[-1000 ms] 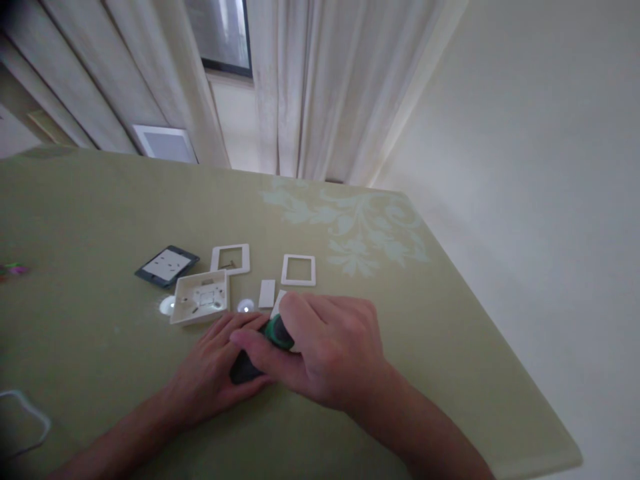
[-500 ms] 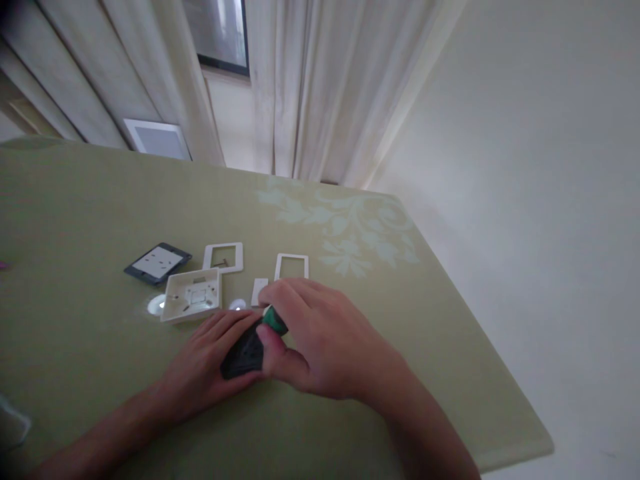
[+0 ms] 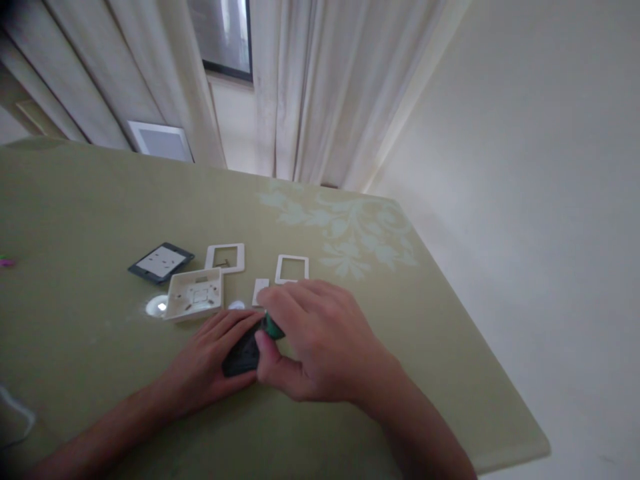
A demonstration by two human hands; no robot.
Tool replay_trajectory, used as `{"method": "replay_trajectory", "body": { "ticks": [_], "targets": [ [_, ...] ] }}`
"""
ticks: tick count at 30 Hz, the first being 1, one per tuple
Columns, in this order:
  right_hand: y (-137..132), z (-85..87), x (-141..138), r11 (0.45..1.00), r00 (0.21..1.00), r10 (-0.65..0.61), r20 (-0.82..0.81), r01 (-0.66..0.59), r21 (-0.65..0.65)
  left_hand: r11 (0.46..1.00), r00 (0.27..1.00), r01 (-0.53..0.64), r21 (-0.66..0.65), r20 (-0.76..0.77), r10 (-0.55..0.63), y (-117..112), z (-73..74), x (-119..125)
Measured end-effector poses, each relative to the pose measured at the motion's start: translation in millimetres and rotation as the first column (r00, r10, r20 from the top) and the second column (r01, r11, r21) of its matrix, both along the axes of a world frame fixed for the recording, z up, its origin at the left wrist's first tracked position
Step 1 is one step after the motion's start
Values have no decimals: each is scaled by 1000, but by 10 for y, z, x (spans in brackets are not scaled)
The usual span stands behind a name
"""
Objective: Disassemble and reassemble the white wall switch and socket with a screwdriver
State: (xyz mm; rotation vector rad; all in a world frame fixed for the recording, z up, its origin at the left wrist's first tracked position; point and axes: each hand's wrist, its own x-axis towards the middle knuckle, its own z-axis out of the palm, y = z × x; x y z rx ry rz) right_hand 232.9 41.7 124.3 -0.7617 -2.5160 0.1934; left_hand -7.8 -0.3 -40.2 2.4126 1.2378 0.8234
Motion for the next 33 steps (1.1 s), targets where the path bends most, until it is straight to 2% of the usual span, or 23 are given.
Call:
{"method": "replay_trajectory", "body": {
  "ticks": [2, 3, 7, 9, 13, 15, 19, 20, 25, 26, 29, 30, 31, 33],
  "targets": [
    [10, -33, -3, 989, 992, -122, -14, 123, 80, 1000, 1000, -1, -10, 5, 1, 4, 0, 0],
    [16, -39, -4, 989, 992, -128, -14, 129, 75, 1000, 1000, -4, -13, 7, 4, 4, -1, -1],
    [21, 2, -12, 997, 998, 62, 3, -62, -42, 1000, 1000, 1, -4, 6, -1, -5, -20, -8],
    [17, 10, -19, 995, 995, 97, 4, -96, -27, 1000, 1000, 6, -6, 5, -6, -8, -27, -11],
    [17, -39, -27, 987, 997, -81, -9, 81, 137, 1000, 1000, 13, -21, 7, -13, 4, -21, -8],
    [12, -42, -27, 984, 995, -99, -16, 100, 144, 1000, 1000, 9, -28, 15, -8, 12, -16, -3],
    [-11, 25, -21, 991, 991, 129, 28, -128, -31, 1000, 1000, -6, -21, 21, 6, 17, -21, -1],
    [-12, 35, -18, 989, 989, 144, 25, -143, -47, 1000, 1000, -5, -18, 19, 5, 16, -23, -3],
    [4, 5, -4, 991, 995, -99, -9, 99, 94, 1000, 1000, 13, -27, 7, -13, 19, -29, -6],
    [2, 4, -5, 993, 996, -85, -5, 85, 83, 1000, 1000, 12, -24, 6, -12, 19, -30, -5],
    [-8, 19, -21, 995, 996, 93, 15, -93, -23, 1000, 1000, 7, -8, 0, -7, 19, -29, -1],
    [-9, 22, -26, 993, 993, 116, 14, -116, -31, 1000, 1000, 6, -5, 0, -6, 18, -28, -2],
    [-7, 20, -30, 995, 995, 99, 9, -99, -13, 1000, 1000, 7, -5, 1, -7, 16, -27, -4],
    [0, 7, -30, 998, 1000, -27, -15, 27, 63, 1000, 1000, 9, -10, 9, -9, 11, -25, -9]
  ]
}}
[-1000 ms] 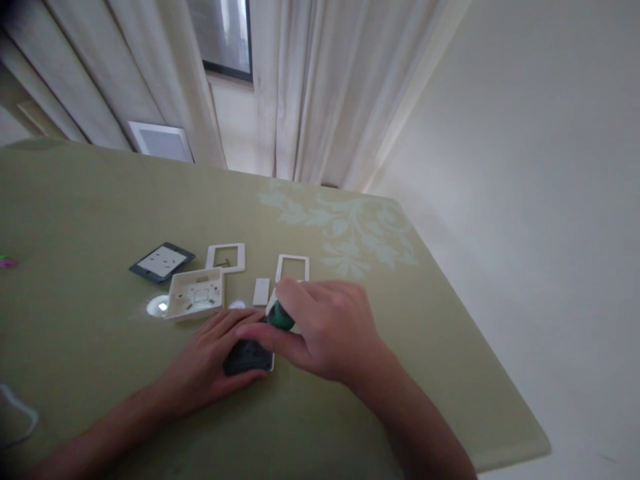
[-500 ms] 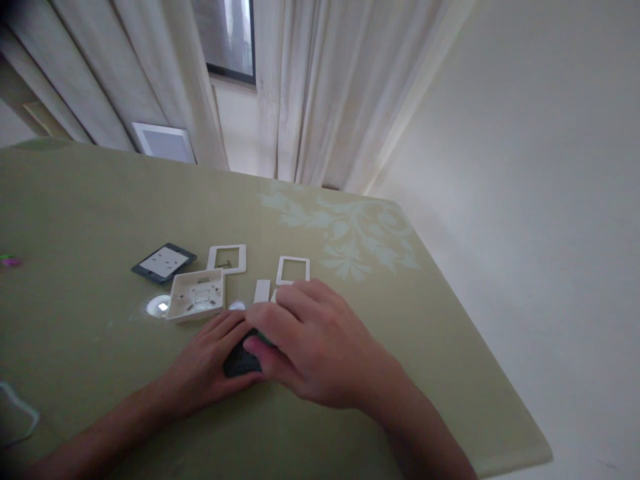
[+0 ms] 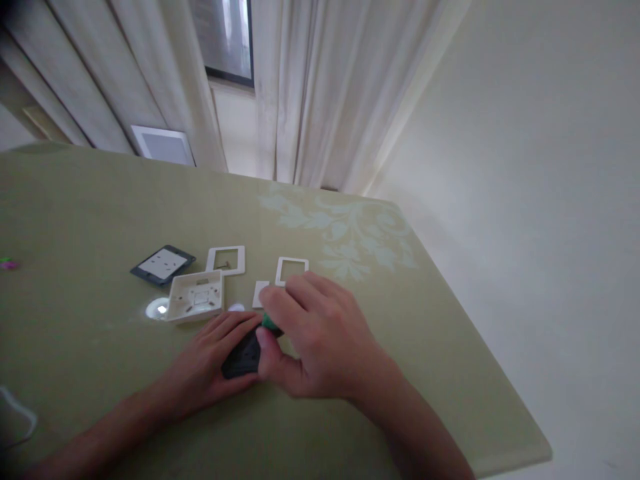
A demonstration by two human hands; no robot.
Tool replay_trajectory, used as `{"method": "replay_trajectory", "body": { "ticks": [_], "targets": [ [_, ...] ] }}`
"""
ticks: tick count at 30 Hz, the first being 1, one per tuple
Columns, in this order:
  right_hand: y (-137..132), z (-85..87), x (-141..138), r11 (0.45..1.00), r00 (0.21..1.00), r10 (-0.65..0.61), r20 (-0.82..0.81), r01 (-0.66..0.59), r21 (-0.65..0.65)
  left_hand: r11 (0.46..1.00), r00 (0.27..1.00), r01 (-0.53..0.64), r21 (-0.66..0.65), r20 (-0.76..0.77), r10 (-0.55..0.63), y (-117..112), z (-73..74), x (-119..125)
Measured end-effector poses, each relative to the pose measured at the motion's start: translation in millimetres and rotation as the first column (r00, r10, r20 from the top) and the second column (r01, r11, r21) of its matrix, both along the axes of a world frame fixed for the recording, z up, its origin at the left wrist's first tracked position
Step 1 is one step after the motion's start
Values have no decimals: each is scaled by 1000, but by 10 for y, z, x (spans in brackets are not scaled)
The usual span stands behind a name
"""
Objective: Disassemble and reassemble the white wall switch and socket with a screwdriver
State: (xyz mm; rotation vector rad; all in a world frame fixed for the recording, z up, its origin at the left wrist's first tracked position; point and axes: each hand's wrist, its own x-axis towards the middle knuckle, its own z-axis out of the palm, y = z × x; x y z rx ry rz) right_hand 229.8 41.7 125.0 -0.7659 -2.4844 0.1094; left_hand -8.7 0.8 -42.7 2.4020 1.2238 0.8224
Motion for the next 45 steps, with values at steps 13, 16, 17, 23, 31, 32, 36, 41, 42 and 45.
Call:
{"method": "replay_trajectory", "body": {
  "ticks": [13, 16, 17, 23, 31, 32, 36, 41, 42, 45],
  "targets": [
    [1, -85, -47, 983, 986, -163, 22, 161, 94, 1000, 1000, 3, 13, -16, -3, -7, 0, -11],
    [-18, -65, -42, 994, 996, 92, 4, -92, -55, 1000, 1000, 5, 14, -20, -5, -13, 3, -9],
    [-30, -56, -43, 982, 987, 158, -15, -159, -103, 1000, 1000, 7, 14, -20, -7, -14, 7, -10],
    [0, -85, -64, 987, 984, 66, -167, -89, -131, 997, 996, 50, 53, -78, -45, -6, 80, -58],
    [48, -66, -99, 917, 920, 220, -323, -308, -254, 974, 961, 61, -219, 277, 2, 4, 453, 71],
    [50, -70, -106, 908, 910, 239, -340, -333, -255, 960, 950, 87, -266, 313, 1, 19, 514, 102],
    [54, -102, -137, 875, 885, 247, -394, -378, -301, 930, 927, 159, -331, 375, -25, 119, 664, 168],
    [52, -145, -163, 908, 906, 177, -383, -301, -292, 939, 935, 113, -325, 354, 10, 251, 635, 140],
    [51, -152, -168, 916, 912, 171, -374, -286, -280, 944, 936, 82, -320, 349, 37, 267, 628, 134],
    [50, -166, -184, 926, 915, 175, -365, -278, -255, 950, 931, 49, -308, 358, 68, 286, 651, 119]
  ]
}}
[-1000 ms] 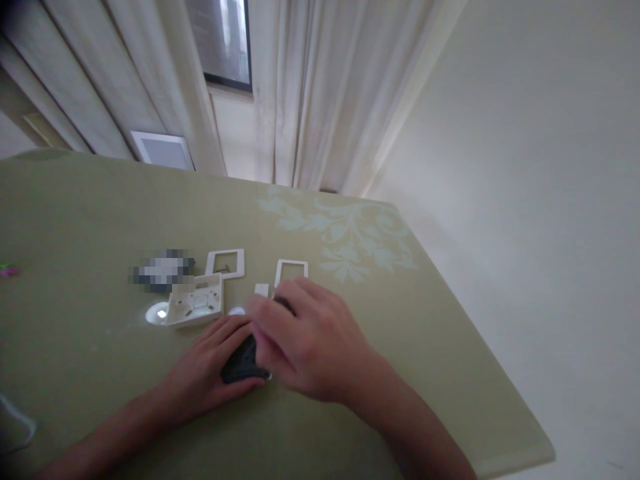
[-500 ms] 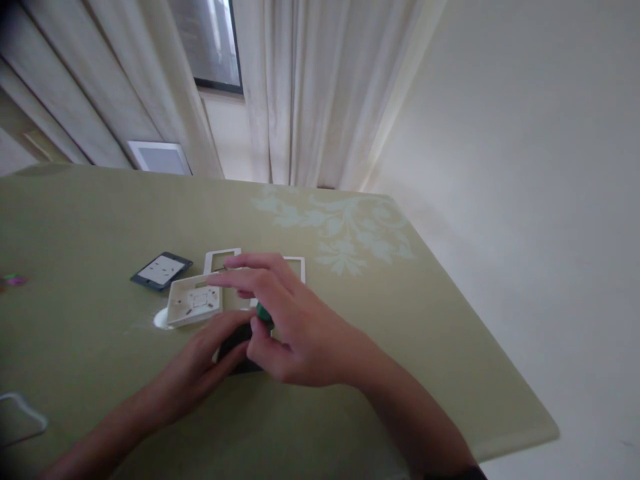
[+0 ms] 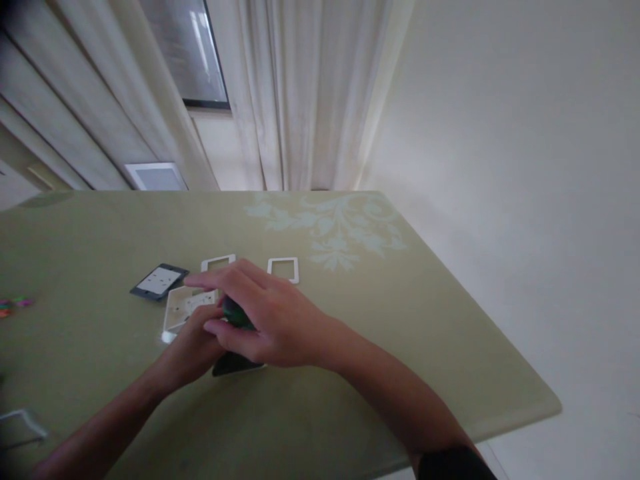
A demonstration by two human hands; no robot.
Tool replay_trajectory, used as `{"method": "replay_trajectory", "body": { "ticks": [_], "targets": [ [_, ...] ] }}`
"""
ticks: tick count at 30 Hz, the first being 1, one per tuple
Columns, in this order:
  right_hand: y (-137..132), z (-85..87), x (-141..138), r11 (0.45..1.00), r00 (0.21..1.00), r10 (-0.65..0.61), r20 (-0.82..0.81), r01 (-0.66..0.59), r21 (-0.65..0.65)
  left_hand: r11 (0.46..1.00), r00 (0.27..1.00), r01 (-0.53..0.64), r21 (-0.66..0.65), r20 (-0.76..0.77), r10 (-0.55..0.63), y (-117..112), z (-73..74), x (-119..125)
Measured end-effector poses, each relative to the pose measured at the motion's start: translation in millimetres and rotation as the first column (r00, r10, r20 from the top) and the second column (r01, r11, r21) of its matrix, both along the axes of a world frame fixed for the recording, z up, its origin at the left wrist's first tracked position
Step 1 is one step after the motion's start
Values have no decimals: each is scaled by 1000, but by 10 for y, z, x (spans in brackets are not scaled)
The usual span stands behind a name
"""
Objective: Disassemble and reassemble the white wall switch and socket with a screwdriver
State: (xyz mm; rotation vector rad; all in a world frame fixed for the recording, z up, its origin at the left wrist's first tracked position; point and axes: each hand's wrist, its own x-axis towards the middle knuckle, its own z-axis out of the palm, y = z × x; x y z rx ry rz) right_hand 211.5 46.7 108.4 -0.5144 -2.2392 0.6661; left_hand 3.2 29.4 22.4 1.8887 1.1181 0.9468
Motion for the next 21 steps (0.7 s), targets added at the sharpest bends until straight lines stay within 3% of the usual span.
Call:
{"method": "replay_trajectory", "body": {
  "ticks": [6, 12, 17, 21],
  "targets": [
    [17, -22, -17, 1000, 1000, 19, 14, -19, -3, 988, 988, 153, -4, 12, -153, 1, 75, -41],
    [18, -45, -27, 999, 998, 9, -55, -11, -39, 999, 999, 31, 44, 10, -32, 68, 22, -28],
    [14, -51, -36, 999, 998, -14, -63, 12, -37, 991, 991, 130, -37, 6, -130, 50, 27, -58],
    [22, -64, -40, 999, 999, 4, -50, -6, -51, 1000, 999, 7, 20, -46, -7, 41, 4, -52]
  ]
}}
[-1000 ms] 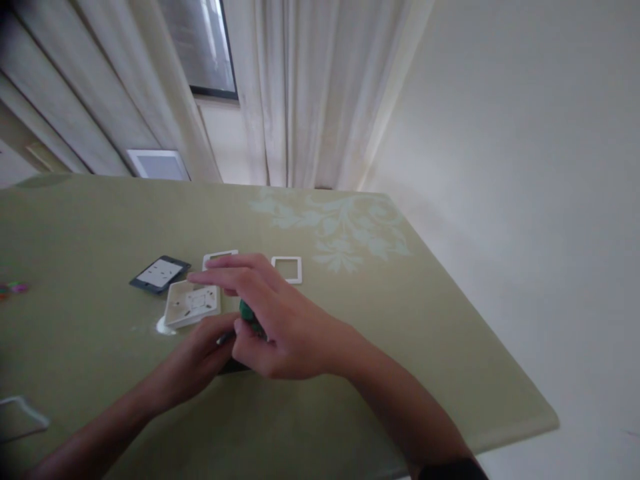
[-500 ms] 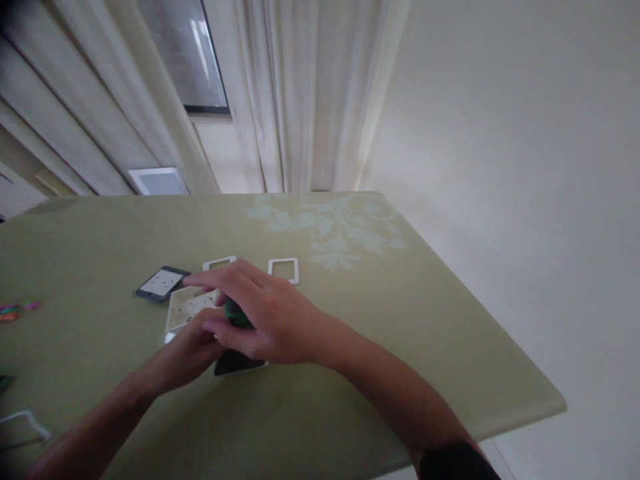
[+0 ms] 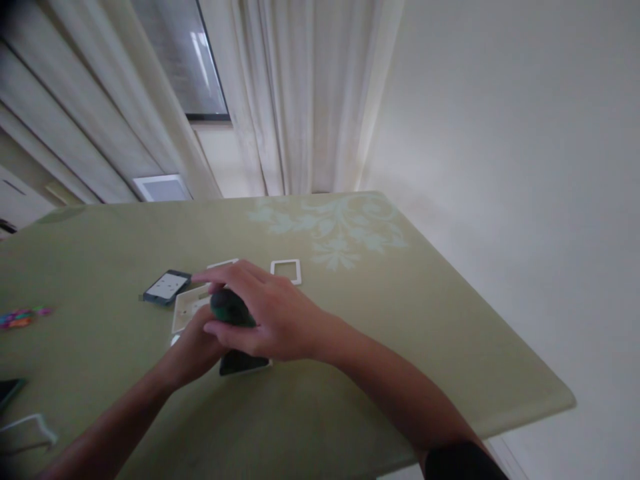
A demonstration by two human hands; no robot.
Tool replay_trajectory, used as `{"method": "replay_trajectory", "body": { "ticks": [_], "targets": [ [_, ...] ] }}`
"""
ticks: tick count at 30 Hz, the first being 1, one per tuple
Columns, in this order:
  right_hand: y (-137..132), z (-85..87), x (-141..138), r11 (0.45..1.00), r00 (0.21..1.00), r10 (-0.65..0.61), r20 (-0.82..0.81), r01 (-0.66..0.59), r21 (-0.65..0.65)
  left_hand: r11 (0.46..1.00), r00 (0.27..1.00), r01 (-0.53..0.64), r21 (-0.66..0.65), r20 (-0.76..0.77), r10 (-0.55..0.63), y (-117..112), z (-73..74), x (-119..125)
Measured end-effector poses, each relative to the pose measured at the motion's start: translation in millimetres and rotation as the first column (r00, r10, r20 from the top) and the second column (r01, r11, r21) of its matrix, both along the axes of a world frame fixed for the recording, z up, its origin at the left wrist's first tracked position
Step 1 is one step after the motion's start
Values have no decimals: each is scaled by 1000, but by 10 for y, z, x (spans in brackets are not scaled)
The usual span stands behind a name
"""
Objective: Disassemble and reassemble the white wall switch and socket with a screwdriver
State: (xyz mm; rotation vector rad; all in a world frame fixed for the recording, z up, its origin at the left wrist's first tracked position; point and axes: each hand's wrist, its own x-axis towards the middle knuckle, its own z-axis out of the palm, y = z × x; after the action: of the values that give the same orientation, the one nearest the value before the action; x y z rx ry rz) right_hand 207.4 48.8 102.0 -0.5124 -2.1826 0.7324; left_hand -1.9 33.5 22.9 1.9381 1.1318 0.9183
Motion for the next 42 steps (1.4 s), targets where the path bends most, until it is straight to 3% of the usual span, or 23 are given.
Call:
{"method": "replay_trajectory", "body": {
  "ticks": [2, 7, 11, 14, 17, 21, 26, 32, 42],
  "targets": [
    [6, -8, -3, 1000, 1000, 11, 15, -11, 2, 999, 999, -30, 31, 18, 29, 5, -12, 12],
    [19, -22, -17, 1000, 1000, -5, -7, 5, 2, 995, 998, 65, -73, 25, -64, 12, -59, 10],
    [9, -19, -14, 1000, 999, -10, 42, 10, -3, 999, 999, -44, -23, -14, 44, -3, -98, 36],
    [5, -11, 19, 999, 998, -39, 52, 38, 17, 998, 998, -55, 30, -36, 56, -51, -98, 0],
    [21, -9, 65, 993, 992, -107, -66, 109, 40, 994, 985, 11, 112, -170, 8, -146, -131, -142],
    [55, -53, 61, 988, 967, -153, -206, 155, -2, 980, 944, 66, 185, -329, -2, -286, -304, -320],
    [56, -199, -50, 996, 975, -87, -202, 81, -36, 981, 962, 24, 190, -273, 30, -350, -484, -289],
    [56, -275, -111, 999, 981, -47, -187, 43, -27, 990, 983, 29, 136, -181, -4, -338, -472, -233],
    [81, -292, -64, 998, 984, -66, -165, 66, -4, 993, 986, 59, 106, -164, -41, -363, -508, -197]
  ]
}}
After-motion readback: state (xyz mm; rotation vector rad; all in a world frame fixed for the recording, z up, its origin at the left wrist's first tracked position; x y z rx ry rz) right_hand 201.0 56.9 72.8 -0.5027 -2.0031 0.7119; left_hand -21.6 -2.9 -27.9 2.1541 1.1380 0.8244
